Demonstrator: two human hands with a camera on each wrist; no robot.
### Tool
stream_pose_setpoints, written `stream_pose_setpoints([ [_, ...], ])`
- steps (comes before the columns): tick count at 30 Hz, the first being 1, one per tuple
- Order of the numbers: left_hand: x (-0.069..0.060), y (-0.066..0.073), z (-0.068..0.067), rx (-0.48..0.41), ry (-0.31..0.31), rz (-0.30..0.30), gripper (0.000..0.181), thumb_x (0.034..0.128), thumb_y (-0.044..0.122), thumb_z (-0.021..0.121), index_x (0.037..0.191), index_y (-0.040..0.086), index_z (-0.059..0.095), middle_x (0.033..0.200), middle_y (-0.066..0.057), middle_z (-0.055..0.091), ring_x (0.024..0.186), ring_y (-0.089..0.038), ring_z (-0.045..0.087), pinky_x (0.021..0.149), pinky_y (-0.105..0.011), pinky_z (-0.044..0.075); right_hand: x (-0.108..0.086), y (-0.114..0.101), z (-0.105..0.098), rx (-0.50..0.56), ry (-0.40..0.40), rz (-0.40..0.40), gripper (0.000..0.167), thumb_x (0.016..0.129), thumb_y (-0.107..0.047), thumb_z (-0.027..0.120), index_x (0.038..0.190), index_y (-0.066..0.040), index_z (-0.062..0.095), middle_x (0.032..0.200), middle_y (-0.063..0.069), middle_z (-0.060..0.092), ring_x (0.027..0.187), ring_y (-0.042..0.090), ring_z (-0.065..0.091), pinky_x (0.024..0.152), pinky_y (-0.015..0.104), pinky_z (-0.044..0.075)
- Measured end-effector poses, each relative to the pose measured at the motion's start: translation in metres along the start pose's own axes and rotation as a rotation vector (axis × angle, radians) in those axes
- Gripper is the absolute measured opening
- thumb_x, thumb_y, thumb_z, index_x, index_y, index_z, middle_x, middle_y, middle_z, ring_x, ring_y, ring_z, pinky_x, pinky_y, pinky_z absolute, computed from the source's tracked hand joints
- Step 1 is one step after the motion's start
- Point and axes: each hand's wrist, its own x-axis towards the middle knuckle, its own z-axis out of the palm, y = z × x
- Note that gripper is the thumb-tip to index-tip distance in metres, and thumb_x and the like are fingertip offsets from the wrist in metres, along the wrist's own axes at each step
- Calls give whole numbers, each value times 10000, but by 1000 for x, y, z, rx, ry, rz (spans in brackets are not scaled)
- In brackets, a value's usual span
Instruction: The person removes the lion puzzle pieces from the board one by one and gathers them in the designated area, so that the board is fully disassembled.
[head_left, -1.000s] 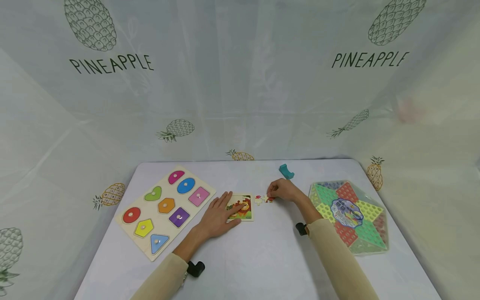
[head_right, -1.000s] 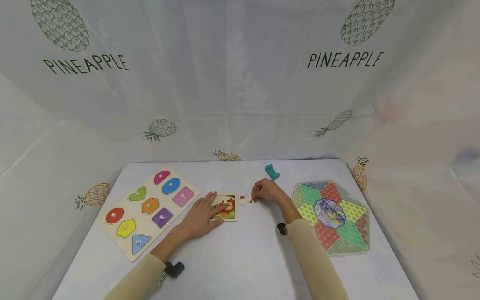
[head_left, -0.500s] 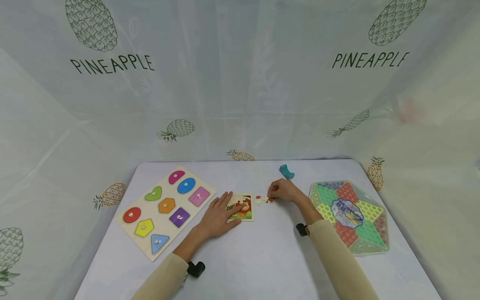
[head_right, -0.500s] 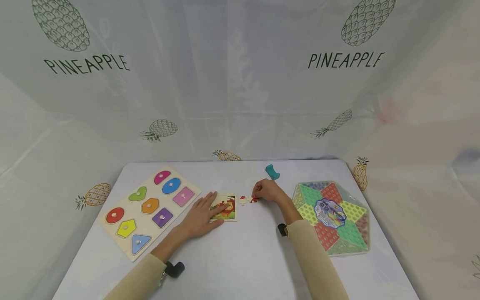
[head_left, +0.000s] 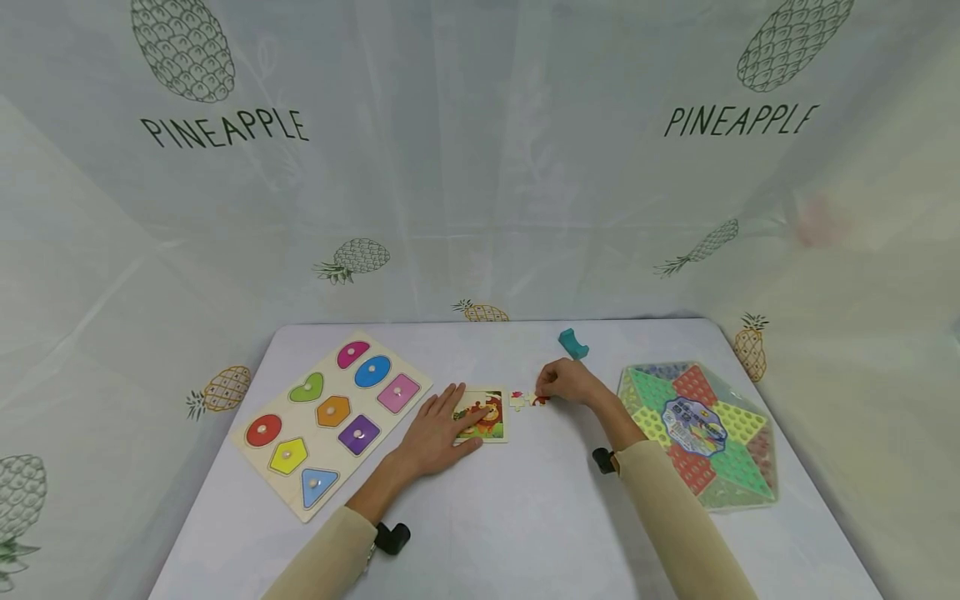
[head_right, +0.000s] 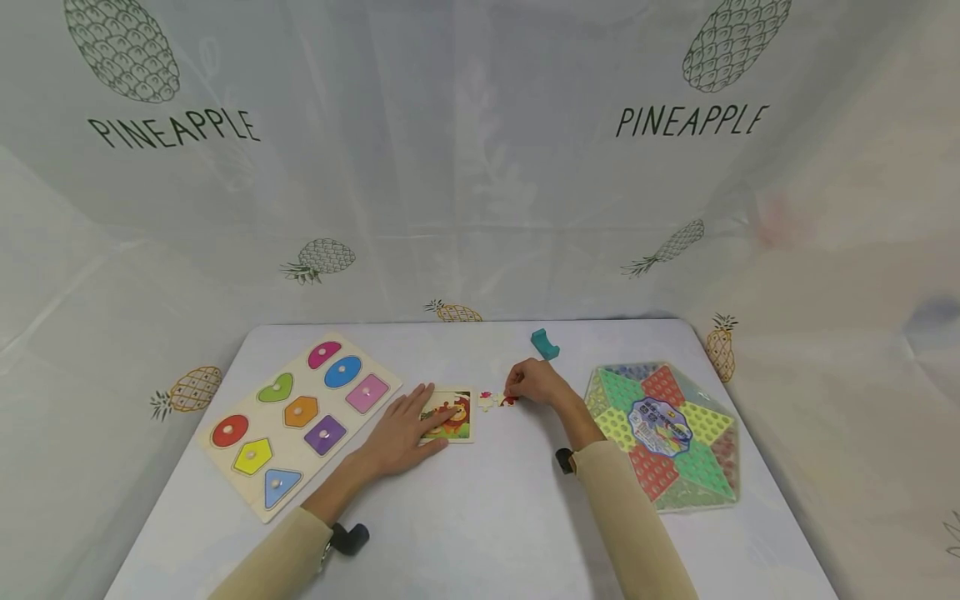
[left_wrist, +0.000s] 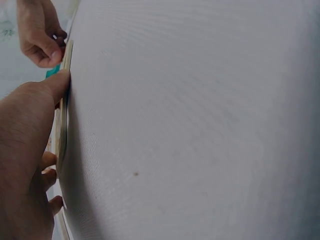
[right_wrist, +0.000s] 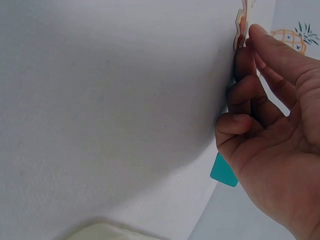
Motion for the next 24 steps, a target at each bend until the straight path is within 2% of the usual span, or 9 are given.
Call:
stream_pose_setpoints([
  [9,-1,1,-1,-3,11,6,599,988,606,476,1523,338,450,1650,-175,234,1533,-364,172,1187,-589,222,0,-1,1,-2,9,-5,85,944,-180,709,896,-113,729,821,-15,687,764,144,574,701,293,485],
  [18,-1,4,-5,-38,24,17,580,985,577,521,1509,330,477,1654,-143,246,1534,-350,181,1177,-596,239,1,-31,12,-7,-4,-47,82,952,-185,700,956,-114,740,835,2,703,728,174,587,627,274,467],
  [24,3,8,-7,-72,12,30,591,985,558,536,1521,320,459,1662,-125,232,1536,-365,167,1183,-608,220,6,-49,30,-53,-51,-101,105,966,-174,677,1014,-162,769,950,-44,712,814,140,561,709,284,481],
])
